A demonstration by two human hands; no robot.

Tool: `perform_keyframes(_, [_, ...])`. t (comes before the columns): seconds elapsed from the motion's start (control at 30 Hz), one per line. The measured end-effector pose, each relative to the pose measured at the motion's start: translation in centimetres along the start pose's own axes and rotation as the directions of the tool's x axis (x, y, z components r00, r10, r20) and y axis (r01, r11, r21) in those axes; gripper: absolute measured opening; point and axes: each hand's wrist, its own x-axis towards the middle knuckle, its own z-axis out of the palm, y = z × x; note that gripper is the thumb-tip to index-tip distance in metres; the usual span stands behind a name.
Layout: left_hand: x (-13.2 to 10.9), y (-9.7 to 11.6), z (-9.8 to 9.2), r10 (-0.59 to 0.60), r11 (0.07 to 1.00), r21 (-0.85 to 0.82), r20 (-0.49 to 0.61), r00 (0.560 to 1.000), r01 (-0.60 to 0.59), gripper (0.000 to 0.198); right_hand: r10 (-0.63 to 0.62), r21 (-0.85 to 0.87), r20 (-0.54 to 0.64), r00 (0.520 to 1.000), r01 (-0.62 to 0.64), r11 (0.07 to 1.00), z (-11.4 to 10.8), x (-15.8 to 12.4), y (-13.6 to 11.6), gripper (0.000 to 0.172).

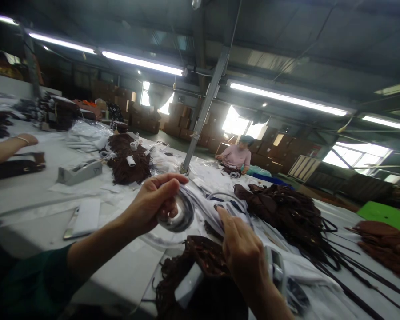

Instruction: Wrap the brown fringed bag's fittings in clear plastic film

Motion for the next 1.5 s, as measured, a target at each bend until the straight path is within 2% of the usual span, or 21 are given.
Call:
perform_keyframes(0.07, [0.2,-0.5,-0.8,-0.005,1.0,0.024,-0.078,0.997,0.007,0.036,0.05,0.112,0.058,0.997,-0.056,0.992,1.7,-1.5,-1.0,0.032])
perform_keyframes(0.1, [0.2,-1.0,-1.3,-0.011,0.997,0.079,-0.112,0.994,0.02,0.036,0.083,0.22,0.174,0.981,-0.12,0.968,2.4,-2.2,-1.7,0.03])
perform_keyframes(0.17, [-0.1,-2.0,-2.4,-0.035,0.97,0.234,-0.128,0.991,0.065,0.036,0.109,0.387,0.456,0.883,-0.307,0.869,3.1,-3.0,-2.8,0.032])
perform_keyframes(0.23, [-0.5,-2.8,-3.2,-0.091,0.925,0.364,-0.069,0.993,0.11,0.034,0.112,0.488,0.602,0.79,-0.476,0.731,2.9,-2.6,-3.4,0.053])
perform_keyframes(0.3, [-1.0,-3.2,-3.4,-0.135,0.9,0.422,0.039,0.99,0.106,0.029,0.145,0.59,0.618,0.773,-0.578,0.565,2.1,-1.3,-3.5,0.075])
perform_keyframes(0.33, [-1.2,-3.3,-3.3,-0.138,0.897,0.433,0.099,0.985,0.082,0.027,0.153,0.625,0.628,0.763,-0.611,0.486,1.7,-0.5,-3.5,0.079])
perform_keyframes(0.43, [-1.6,-3.3,-2.8,-0.142,0.897,0.44,0.202,0.969,0.04,0.023,0.145,0.639,0.692,0.708,-0.693,0.333,1.2,1.4,-3.6,0.071])
perform_keyframes(0.53, [-1.5,-3.2,-2.4,-0.162,0.908,0.406,0.119,0.98,0.101,0.029,0.257,0.616,0.693,0.674,-0.738,0.276,1.5,1.9,-4.4,0.06])
perform_keyframes(0.6, [-1.5,-3.3,-2.0,-0.167,0.941,0.301,0.01,0.986,0.156,0.037,0.337,0.634,0.628,0.702,-0.712,0.302,1.7,2.0,-5.0,0.057])
perform_keyframes(0.67, [-1.5,-3.8,-1.1,-0.154,0.977,0.135,-0.094,0.984,0.166,0.043,0.342,0.643,0.561,0.754,-0.657,0.394,1.5,2.1,-5.7,0.058])
perform_keyframes(0.73, [-1.6,-4.6,-0.2,-0.108,0.994,-0.011,-0.178,0.978,0.108,0.045,0.348,0.609,0.492,0.798,-0.602,0.517,1.2,2.2,-6.2,0.056])
perform_keyframes(0.8, [-1.7,-5.4,0.4,-0.032,0.997,-0.069,-0.218,0.975,0.017,0.045,0.407,0.519,0.419,0.811,-0.582,0.626,0.7,1.9,-6.3,0.05])
perform_keyframes(0.87, [-1.6,-5.9,0.3,-0.002,1.0,0.009,-0.147,0.989,0.003,0.044,0.446,0.395,0.382,0.81,-0.579,0.713,0.5,1.1,-6.0,0.043])
perform_keyframes(0.93, [-1.5,-6.0,-0.6,-0.114,0.974,0.201,0.052,0.992,0.101,0.043,0.392,0.258,0.404,0.827,-0.514,0.818,0.4,0.0,-5.4,0.039])
perform_keyframes(1.0, [-1.4,-5.6,-1.6,-0.308,0.86,0.491,0.278,0.91,0.141,0.043,0.26,0.155,0.442,0.859,-0.359,0.92,0.5,-1.3,-4.7,0.033])
perform_keyframes(1.07, [-1.6,-5.1,-2.0,-0.407,0.68,0.733,0.388,0.827,-0.009,0.042,0.149,0.128,0.449,0.881,-0.228,0.965,0.7,-2.1,-4.4,0.029])
perform_keyframes(1.13, [-1.9,-4.7,-1.6,-0.359,0.54,0.825,0.406,0.84,-0.168,0.036,0.116,0.189,0.43,0.895,-0.215,0.958,0.8,-2.1,-4.4,0.029])
perform_keyframes(1.17, [-2.1,-4.6,-1.2,-0.313,0.531,0.829,0.386,0.868,-0.177,0.034,0.131,0.236,0.419,0.898,-0.247,0.94,0.7,-1.9,-4.5,0.028])
perform_keyframes(1.27, [-2.7,-4.8,0.2,-0.252,0.714,0.7,0.276,0.928,-0.014,0.035,0.21,0.366,0.465,0.86,-0.402,0.839,0.0,-1.0,-4.5,0.029])
perform_keyframes(1.37, [-2.8,-5.6,0.7,-0.196,0.9,0.42,0.157,0.968,0.114,0.039,0.224,0.48,0.581,0.783,-0.552,0.682,-0.7,-0.8,-4.3,0.037])
perform_keyframes(1.5, [-2.4,-7.4,0.6,-0.169,0.983,0.076,0.024,0.985,0.167,0.048,0.32,0.586,0.555,0.768,-0.634,0.505,-1.0,-1.9,-4.3,0.046])
